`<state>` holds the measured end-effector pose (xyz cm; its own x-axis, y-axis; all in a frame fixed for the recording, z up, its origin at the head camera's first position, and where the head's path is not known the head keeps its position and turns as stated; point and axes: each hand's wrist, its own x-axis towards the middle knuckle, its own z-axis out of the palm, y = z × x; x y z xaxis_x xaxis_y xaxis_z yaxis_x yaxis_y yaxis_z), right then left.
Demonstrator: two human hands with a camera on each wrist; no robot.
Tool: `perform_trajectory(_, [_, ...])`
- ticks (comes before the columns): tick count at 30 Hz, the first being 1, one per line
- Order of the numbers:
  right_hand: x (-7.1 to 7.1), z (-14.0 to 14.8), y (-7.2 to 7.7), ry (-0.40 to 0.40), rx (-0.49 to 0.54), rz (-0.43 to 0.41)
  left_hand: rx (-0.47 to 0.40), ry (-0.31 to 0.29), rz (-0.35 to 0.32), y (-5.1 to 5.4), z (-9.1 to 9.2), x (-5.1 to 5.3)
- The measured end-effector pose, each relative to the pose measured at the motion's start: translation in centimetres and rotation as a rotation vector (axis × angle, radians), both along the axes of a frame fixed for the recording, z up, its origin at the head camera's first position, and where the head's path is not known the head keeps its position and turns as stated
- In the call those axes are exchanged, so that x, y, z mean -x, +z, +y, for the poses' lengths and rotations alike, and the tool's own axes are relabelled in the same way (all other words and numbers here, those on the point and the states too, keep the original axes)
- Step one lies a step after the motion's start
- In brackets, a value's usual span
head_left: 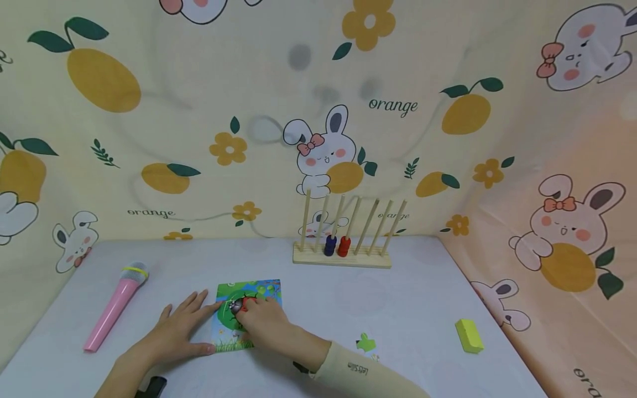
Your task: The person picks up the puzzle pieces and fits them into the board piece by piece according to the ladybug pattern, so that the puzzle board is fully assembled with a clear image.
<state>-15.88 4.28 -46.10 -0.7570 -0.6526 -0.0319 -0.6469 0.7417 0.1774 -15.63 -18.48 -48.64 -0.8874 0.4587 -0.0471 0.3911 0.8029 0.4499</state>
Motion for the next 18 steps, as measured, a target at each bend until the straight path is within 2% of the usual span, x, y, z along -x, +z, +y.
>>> perform_trajectory(10, [-0.4,0.2,0.3,0.014,0.002,0.021,-0.002,-0.002,-0.003,0.1,0.0,0.1])
perform_trajectory(15, [-2.1,0.7,0.3,0.046,-0.084,0.069,0.006,0.009,-0.032,0.1,0.1,0.0])
perform_trajectory(18, [-3.5,0.9,0.4,0.07,-0.152,0.013,0.011,0.01,-0.025,0.2,0.1,0.0])
